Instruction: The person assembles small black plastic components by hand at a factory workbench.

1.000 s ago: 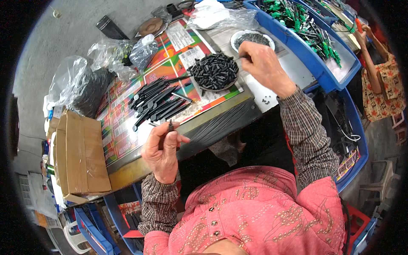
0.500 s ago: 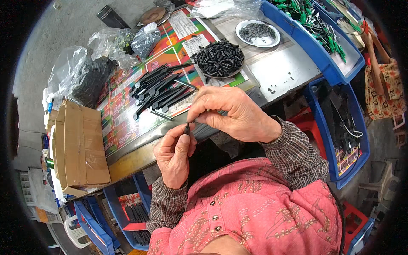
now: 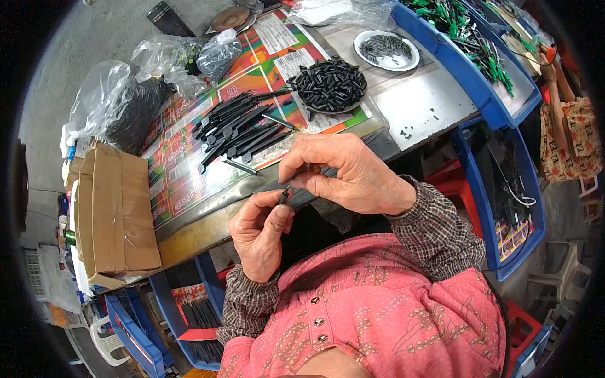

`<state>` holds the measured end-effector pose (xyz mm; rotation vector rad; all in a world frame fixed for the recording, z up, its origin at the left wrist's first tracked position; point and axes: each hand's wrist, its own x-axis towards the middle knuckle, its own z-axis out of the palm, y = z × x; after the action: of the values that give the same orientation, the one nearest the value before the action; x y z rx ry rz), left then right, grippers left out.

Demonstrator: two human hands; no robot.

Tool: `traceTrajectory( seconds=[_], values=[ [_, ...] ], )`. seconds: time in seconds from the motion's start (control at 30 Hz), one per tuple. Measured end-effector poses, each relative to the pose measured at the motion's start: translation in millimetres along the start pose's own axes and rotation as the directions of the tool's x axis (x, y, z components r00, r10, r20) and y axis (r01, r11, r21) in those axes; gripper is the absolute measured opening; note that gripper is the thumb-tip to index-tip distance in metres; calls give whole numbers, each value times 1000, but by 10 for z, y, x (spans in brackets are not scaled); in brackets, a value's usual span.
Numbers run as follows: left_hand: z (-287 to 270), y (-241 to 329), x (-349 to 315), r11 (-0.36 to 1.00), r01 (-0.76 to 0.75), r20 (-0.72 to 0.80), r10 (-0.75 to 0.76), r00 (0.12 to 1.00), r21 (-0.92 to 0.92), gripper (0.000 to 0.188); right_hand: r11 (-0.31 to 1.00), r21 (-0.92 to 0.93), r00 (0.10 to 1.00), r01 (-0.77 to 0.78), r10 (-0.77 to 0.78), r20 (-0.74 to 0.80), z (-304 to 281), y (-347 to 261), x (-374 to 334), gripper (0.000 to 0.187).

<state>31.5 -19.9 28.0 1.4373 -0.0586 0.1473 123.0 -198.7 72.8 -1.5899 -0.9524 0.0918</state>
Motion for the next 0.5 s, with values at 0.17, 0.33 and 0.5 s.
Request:
traceTrajectory(
  seconds=[0.17,0.33,0.5],
  values=[
    [-17,15,-13,999,22,17,-22,1000,25,18,999,-18,999,-33,33,7,-3,-9,-12,15],
    [-9,39,-18,998,18,19,-19,1000,53,18,1000,-14,1000,18,-18,-4,18,31,-8,14],
    [-11,34,-25,999,29,10,-30,1000,41,18,1000,12,1000,5,-5,-13,12,34,-21,14]
  ],
)
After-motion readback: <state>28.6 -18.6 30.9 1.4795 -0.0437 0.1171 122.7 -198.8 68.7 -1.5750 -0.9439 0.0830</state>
